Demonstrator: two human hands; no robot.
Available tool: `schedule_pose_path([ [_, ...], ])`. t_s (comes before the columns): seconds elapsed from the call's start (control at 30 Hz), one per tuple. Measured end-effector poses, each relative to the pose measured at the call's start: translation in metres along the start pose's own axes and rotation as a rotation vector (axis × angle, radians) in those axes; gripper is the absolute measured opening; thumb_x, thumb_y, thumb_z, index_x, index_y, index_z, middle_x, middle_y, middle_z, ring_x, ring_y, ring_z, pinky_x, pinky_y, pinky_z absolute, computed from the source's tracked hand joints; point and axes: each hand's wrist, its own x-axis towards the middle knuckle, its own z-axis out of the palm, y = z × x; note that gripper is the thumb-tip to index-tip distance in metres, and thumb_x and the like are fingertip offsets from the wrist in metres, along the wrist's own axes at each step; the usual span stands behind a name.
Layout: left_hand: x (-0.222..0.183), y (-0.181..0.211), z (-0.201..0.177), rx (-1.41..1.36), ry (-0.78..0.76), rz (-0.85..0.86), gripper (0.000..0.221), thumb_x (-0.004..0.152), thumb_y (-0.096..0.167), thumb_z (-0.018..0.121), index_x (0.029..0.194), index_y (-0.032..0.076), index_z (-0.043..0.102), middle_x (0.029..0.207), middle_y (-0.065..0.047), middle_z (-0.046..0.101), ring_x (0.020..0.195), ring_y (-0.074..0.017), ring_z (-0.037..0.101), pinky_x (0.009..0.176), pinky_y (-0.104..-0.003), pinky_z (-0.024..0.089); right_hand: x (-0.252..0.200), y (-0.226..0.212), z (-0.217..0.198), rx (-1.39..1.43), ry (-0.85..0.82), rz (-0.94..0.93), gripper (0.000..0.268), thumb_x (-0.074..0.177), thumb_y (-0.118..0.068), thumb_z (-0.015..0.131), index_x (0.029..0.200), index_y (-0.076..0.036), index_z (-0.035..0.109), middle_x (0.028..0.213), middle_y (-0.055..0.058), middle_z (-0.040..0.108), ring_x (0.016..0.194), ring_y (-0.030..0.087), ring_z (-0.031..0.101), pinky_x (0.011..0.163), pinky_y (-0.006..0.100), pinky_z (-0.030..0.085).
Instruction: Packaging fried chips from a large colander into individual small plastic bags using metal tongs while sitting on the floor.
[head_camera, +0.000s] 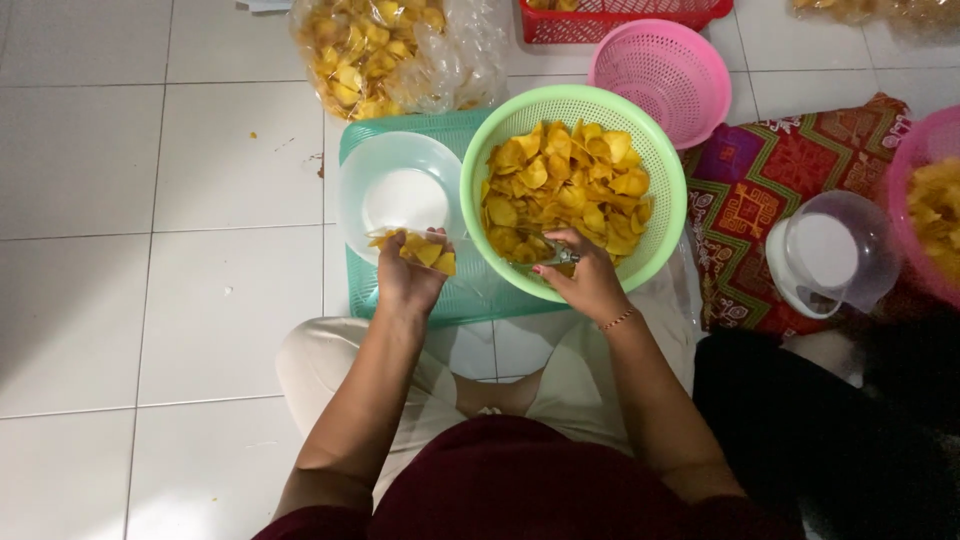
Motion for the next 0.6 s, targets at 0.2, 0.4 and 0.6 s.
schedule_pose_path([
  [0.2,-0.017,-0.004,-0.012,-0.011,0.097,-0.043,0.042,0.084,0.016,0.049,0.120,0.004,0.031,0.105,-0.017,0.050,0.093,-0.0321,0.058,0.079,-0.051,0.049,-0.013,0.004,0.000,0.017,-0.007,-0.012,0.040,0.074,-0.005,0.072,0.111,-0.005,0.056,0.106,0.022,0.061,0.101,0.043,0.056,0.080,0.051,0.049],
  [0.4,-0.001,0.005,0.011,0.111,-0.037,-0.003,0.035,0.086,0.018,0.045,0.112,-0.003,0.033,0.089,-0.012,0.050,0.075,-0.0248,0.059,0.073,-0.047,0.047,-0.007,-0.008,-0.002,0.023,0.008,-0.029,0.042,0.075,-0.001,0.069,0.113,-0.005,0.053,0.108,0.023,0.059,0.102,0.044,0.055,0.084,0.053,0.047],
  [0.6,0.035,0.008,0.026,0.174,-0.103,0.029,0.033,0.086,0.020,0.043,0.108,-0.003,0.033,0.085,-0.009,0.053,0.073,-0.0230,0.061,0.073,-0.045,0.048,-0.007,-0.007,-0.001,0.016,0.026,-0.053,0.043,0.073,-0.001,0.071,0.113,-0.004,0.054,0.110,0.022,0.059,0.103,0.043,0.055,0.086,0.051,0.046],
])
